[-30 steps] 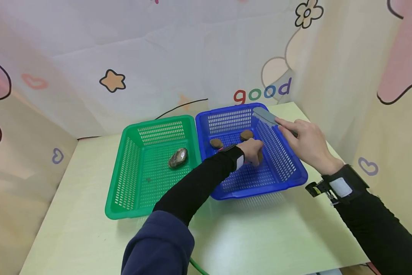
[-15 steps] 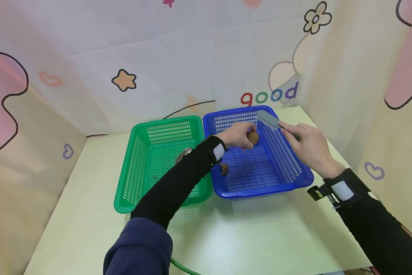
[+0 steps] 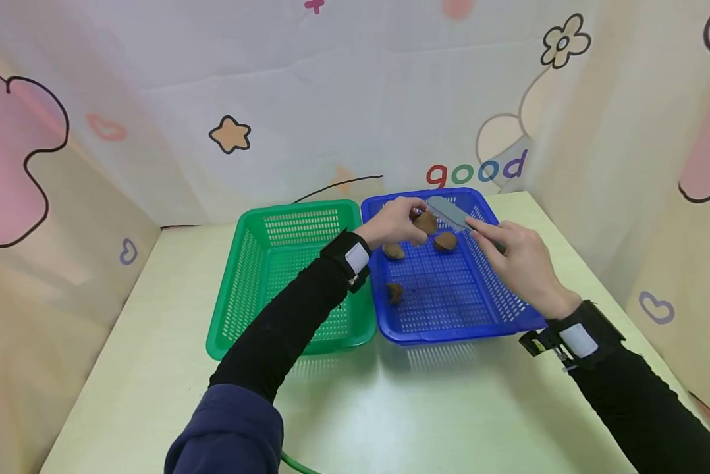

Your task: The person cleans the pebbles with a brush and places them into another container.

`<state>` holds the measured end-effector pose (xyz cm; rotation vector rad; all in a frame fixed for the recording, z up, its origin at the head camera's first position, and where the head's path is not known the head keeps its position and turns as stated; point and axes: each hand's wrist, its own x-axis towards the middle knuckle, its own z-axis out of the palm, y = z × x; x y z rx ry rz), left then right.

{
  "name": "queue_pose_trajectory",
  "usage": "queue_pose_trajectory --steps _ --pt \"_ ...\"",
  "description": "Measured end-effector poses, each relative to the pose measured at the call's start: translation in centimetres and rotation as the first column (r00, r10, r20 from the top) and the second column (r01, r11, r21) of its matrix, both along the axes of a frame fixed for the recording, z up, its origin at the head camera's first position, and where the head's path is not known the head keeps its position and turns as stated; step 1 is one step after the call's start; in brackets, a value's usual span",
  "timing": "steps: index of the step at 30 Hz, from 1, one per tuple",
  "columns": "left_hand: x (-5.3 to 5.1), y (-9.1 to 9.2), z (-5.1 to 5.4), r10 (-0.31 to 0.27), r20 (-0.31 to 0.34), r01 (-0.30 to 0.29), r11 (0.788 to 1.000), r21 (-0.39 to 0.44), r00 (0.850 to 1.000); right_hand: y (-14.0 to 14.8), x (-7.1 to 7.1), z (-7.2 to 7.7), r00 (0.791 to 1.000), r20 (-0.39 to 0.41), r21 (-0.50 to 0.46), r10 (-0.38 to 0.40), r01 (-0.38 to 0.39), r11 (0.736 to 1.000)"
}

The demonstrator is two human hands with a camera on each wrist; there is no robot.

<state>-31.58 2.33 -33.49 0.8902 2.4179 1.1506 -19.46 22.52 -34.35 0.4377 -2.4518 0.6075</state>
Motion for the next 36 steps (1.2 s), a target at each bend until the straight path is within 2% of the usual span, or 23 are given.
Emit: queue_pose_trajectory --steps 4,7,10,15,20,24,27,30,36 --pt "0.0 -0.6 0.0 0.043 0.009 -0.043 0.998 0.040 0.999 -1.2 0.0 -0.4 0.999 0.008 0.024 0.034 -0.034 0.999" --pt "0.0 -0.9 -0.2 0.067 0.014 -0.068 0.996 0.051 0.998 -1.7 0.3 -0.8 1.000 0.011 0.045 0.014 -0.014 0.999" --pt "0.0 -0.9 -0.3 0.060 0.017 -0.061 0.997 0.053 0.998 -1.9 0.4 -1.0 1.000 0.007 0.049 -0.022 0.021 0.999" --pt "0.0 -1.0 -0.4 0.064 0.016 -0.066 0.993 0.094 0.998 -2.3 0.6 -1.1 1.000 0.012 0.065 0.011 -0.012 0.998" --pt "0.0 -1.2 -0.6 0.058 0.007 -0.058 0.996 0.074 0.998 -2.1 0.7 -1.2 1.000 -0.012 0.066 -0.020 0.021 0.998" --pt "0.0 -1.4 -0.5 0.038 0.000 -0.038 0.995 0.091 0.999 -2.4 0.4 -1.5 1.000 0.000 0.053 0.027 -0.027 0.998" --pt "0.0 -1.5 -0.5 0.048 -0.041 -0.046 0.997 0.065 0.998 -2.0 0.7 -1.7 0.999 -0.004 0.041 0.042 -0.042 0.998" --pt "0.0 -1.4 -0.7 0.050 -0.063 -0.048 0.999 0.021 0.997 -1.7 0.9 -1.7 1.000 -0.014 0.048 0.014 -0.013 0.999" --pt "0.1 -1.1 -0.8 0.049 -0.014 -0.048 0.997 0.055 0.999 -2.2 0.9 -1.9 0.999 -0.015 0.057 0.036 -0.035 0.998"
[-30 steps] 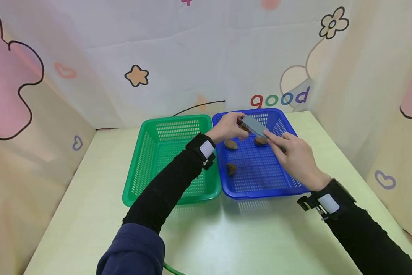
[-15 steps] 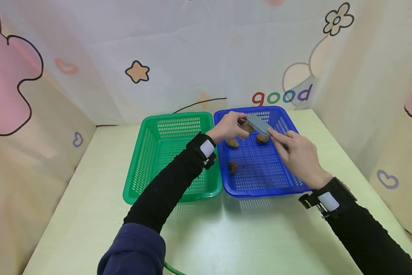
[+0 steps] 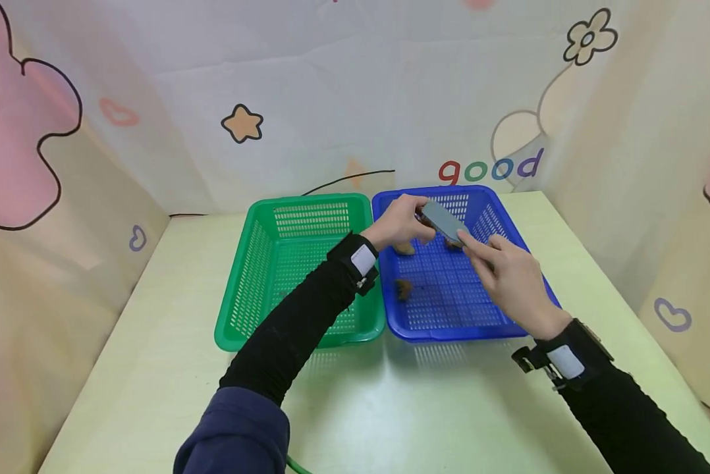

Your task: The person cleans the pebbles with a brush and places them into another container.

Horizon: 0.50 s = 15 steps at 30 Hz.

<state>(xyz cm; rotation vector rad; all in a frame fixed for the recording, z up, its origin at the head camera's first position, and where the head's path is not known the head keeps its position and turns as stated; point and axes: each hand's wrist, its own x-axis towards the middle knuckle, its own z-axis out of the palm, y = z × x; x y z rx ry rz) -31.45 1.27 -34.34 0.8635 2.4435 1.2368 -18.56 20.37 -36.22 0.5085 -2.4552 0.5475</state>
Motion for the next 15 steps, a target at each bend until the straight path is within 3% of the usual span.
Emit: queue_pose_trajectory --steps 6,10,15 --pt "0.0 -0.3 -0.4 -0.005 -0.001 0.005 1.000 -0.014 1.000 0.3 0.1 -0.3 0.999 -0.024 0.057 -0.049 0.050 0.997" --pt "0.0 -0.6 -0.4 0.000 0.020 -0.001 1.000 0.031 1.000 -0.2 0.1 -0.4 1.000 -0.028 0.087 -0.011 0.013 0.996" --pt "0.1 -1.0 -0.5 0.018 -0.006 -0.018 1.000 -0.019 1.000 0.1 0.3 -0.4 0.998 -0.044 0.113 -0.054 0.059 0.992"
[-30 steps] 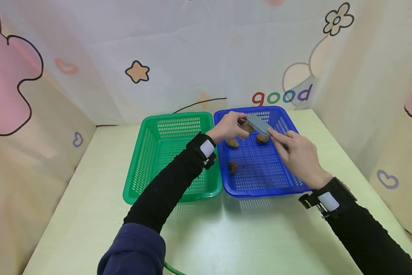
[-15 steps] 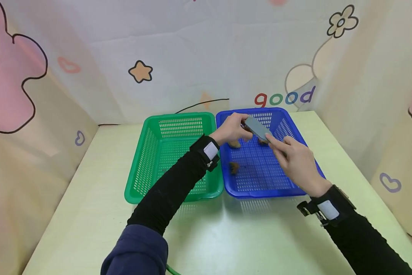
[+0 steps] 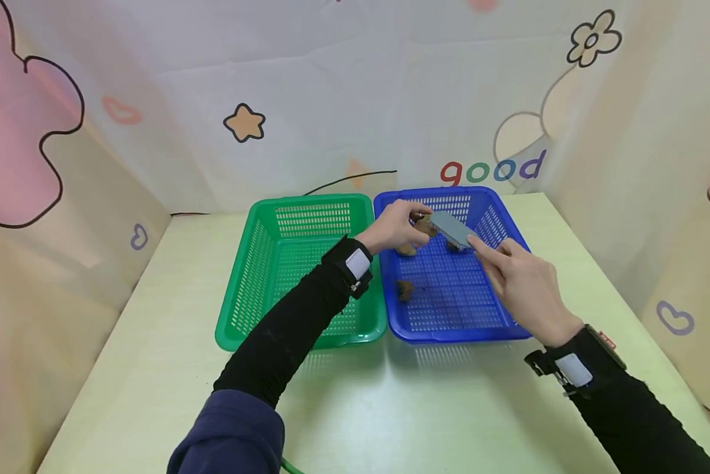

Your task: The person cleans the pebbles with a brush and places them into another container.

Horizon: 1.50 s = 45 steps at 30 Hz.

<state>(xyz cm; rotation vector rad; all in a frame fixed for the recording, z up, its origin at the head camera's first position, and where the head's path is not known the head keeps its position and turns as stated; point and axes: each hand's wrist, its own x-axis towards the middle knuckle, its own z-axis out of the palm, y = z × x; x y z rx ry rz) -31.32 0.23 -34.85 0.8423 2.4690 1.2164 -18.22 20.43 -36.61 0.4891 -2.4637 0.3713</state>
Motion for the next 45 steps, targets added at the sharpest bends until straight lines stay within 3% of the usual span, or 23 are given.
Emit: queue_pose_trajectory --steps 6,9,12,17,21,24,30,34,37,41,45 --pt "0.0 -0.2 -0.1 -0.006 0.017 0.006 0.999 0.041 1.000 -0.3 -0.2 0.0 0.999 -0.002 -0.003 0.041 -0.041 0.999" --pt "-0.1 -0.1 -0.1 0.011 0.001 -0.011 0.999 0.033 1.000 0.0 0.0 0.0 1.000 -0.014 -0.001 0.005 -0.005 1.000" --pt "-0.1 0.1 0.0 -0.009 0.016 0.008 0.999 0.039 1.000 -0.2 -0.2 0.0 1.000 -0.015 -0.014 -0.017 0.017 1.000" --pt "0.0 0.1 -0.2 -0.019 0.024 0.018 0.999 0.046 1.000 -0.2 0.0 -0.5 0.999 -0.021 -0.007 0.042 -0.042 0.999" --pt "0.0 0.1 -0.5 0.002 0.008 -0.002 1.000 0.009 1.000 0.3 0.3 -0.6 0.999 -0.036 0.012 0.011 -0.010 1.000" --pt "0.0 0.2 -0.7 -0.016 0.023 0.016 1.000 0.017 1.000 0.1 -0.1 -0.5 0.999 -0.034 0.003 -0.009 0.009 1.000" --pt "-0.1 0.3 -1.0 -0.011 0.030 0.009 0.998 0.060 0.999 -0.1 0.1 -0.8 0.998 -0.038 0.023 0.050 -0.049 0.999" --pt "-0.2 0.4 -1.0 0.013 0.001 -0.013 0.999 0.032 1.000 0.4 0.3 -0.6 0.999 -0.049 0.025 -0.002 0.003 1.000" --pt "-0.1 0.5 -0.9 -0.011 0.017 0.011 0.999 0.047 1.000 0.2 -0.1 -0.4 0.998 -0.053 -0.008 -0.024 0.023 1.000" --pt "0.1 0.6 -1.1 -0.030 0.044 0.026 0.996 0.088 0.999 -0.2 0.0 -0.7 0.998 -0.059 -0.008 0.031 -0.032 0.999" --pt "0.0 0.2 -1.3 -0.005 0.032 0.003 0.998 0.070 0.999 0.4 0.5 -1.1 0.997 -0.061 0.024 0.050 -0.049 0.999"
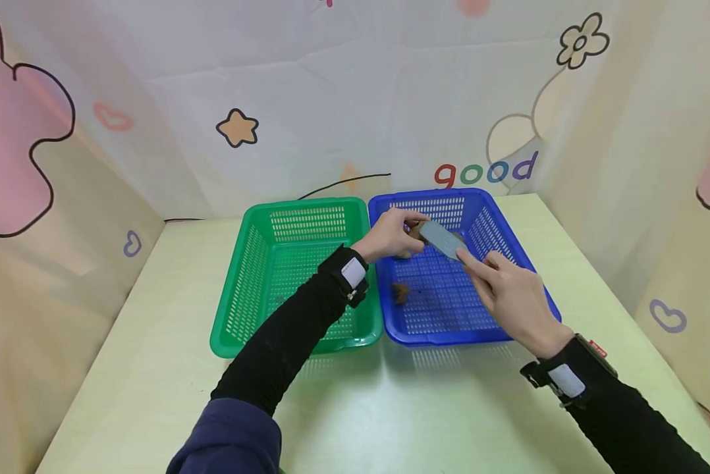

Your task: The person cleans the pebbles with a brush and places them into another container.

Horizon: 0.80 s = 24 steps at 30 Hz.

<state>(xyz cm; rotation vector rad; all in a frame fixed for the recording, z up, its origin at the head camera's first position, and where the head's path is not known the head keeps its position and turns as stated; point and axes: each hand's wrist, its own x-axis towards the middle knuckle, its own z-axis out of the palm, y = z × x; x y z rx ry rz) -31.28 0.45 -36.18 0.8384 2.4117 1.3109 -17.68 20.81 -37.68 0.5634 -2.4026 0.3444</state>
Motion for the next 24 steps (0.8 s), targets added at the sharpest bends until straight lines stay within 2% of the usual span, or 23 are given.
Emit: queue_pose_trajectory --steps 3,6,9,13,16,20,24 --pt "0.0 0.0 0.1 0.009 0.007 -0.009 1.000 -0.017 1.000 0.5 -0.1 0.1 0.999 0.020 -0.005 -0.040 0.040 0.999" --pt "0.1 0.3 0.1 -0.004 0.032 0.004 1.000 0.008 0.999 0.0 -0.7 0.4 0.997 0.038 -0.037 -0.061 0.062 0.997" --pt "0.1 0.3 0.0 -0.009 0.045 0.007 0.999 0.039 0.999 -0.6 -0.7 0.3 0.999 0.037 -0.045 -0.033 0.035 0.998" --pt "0.0 0.0 -0.3 0.011 0.061 -0.014 0.999 0.049 0.998 0.1 0.1 0.0 0.999 0.040 -0.016 0.008 -0.008 1.000" --pt "0.0 -0.1 -0.4 0.021 0.073 -0.024 0.999 0.039 0.997 0.8 0.3 0.0 0.999 0.047 -0.018 -0.023 0.024 1.000" --pt "0.0 -0.1 -0.3 0.021 0.086 -0.024 0.999 0.038 0.996 0.5 -0.4 0.3 0.996 0.061 -0.065 -0.069 0.073 0.995" --pt "0.1 0.1 -0.4 0.000 0.091 -0.004 0.999 0.045 0.996 -0.2 -0.4 -0.1 0.997 0.068 -0.089 -0.024 0.030 0.996"
